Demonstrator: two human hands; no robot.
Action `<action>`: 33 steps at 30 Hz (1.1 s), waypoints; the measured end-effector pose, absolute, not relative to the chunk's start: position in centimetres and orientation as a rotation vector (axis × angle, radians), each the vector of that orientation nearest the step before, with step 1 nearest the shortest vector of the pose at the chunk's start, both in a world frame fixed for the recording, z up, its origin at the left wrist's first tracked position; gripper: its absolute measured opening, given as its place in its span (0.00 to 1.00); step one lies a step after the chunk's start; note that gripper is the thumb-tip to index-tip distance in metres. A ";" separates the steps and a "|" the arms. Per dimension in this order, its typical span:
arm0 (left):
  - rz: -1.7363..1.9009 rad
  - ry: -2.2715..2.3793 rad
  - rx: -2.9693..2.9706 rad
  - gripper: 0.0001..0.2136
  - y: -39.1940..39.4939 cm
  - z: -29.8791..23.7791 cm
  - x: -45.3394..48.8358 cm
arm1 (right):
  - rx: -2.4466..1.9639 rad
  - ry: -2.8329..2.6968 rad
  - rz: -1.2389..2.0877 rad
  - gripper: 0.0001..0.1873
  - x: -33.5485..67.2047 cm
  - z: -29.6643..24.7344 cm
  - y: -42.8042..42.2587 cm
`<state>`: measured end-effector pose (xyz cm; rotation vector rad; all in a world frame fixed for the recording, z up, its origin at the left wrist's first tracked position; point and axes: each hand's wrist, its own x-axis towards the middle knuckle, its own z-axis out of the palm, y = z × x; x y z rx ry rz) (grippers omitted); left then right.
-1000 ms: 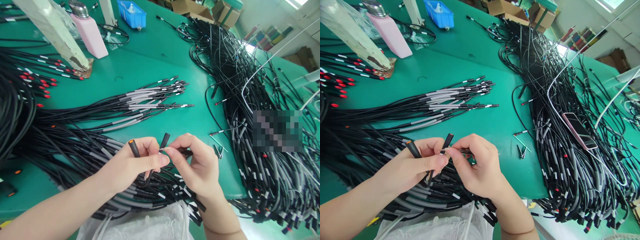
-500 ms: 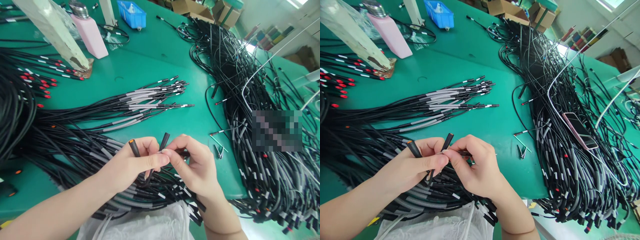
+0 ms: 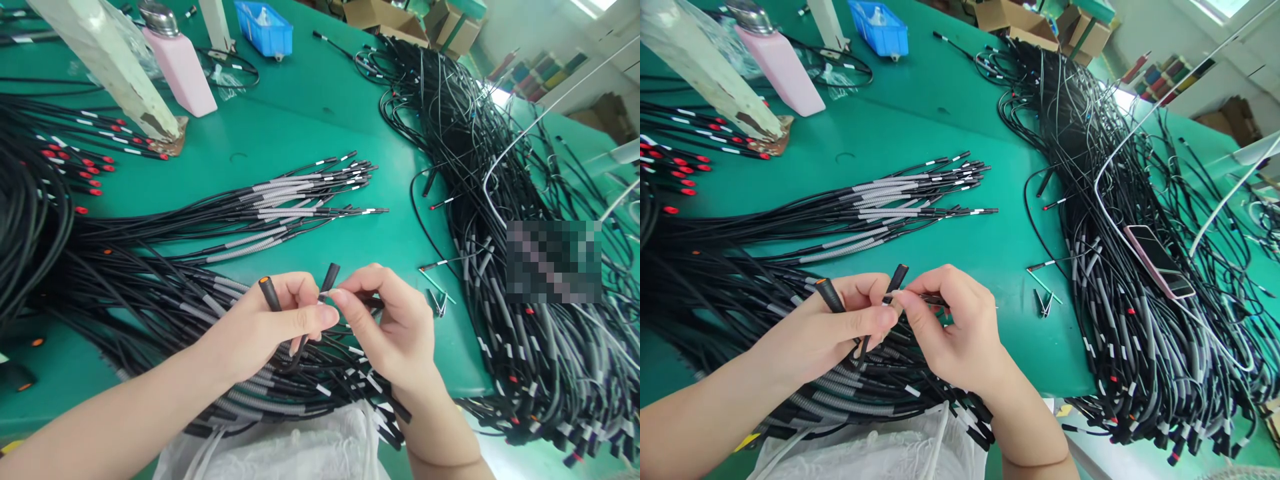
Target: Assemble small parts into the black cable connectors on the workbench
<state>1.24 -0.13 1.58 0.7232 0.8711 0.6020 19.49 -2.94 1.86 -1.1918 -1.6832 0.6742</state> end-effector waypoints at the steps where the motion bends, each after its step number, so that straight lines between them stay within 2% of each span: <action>1: 0.602 0.873 0.727 0.18 -0.1 1.6 1.3 | -1.193 -1.677 0.668 0.08 19.5 1.9 -2.9; 13: 0.592 0.895 0.745 0.18 0.0 1.8 1.4 | -1.188 -1.674 0.636 0.08 19.6 1.8 -2.8; 21: 0.414 0.858 0.816 0.20 -0.4 1.5 1.4 | -1.242 -1.614 0.359 0.09 19.7 0.8 -2.0; 24: 0.450 0.947 1.021 0.14 -0.6 1.8 1.5 | -1.254 -1.446 0.417 0.06 20.1 0.5 -1.8; 27: 0.482 0.994 1.156 0.12 -0.6 2.1 1.6 | -1.241 -1.313 0.467 0.04 20.4 0.5 -1.8; 30: 0.426 0.919 0.976 0.14 -0.1 2.1 1.4 | -1.205 -1.227 0.580 0.08 20.4 0.6 -1.6; 33: 0.549 0.834 0.821 0.10 0.4 1.9 1.4 | -1.164 -1.144 0.769 0.09 20.5 0.7 -1.3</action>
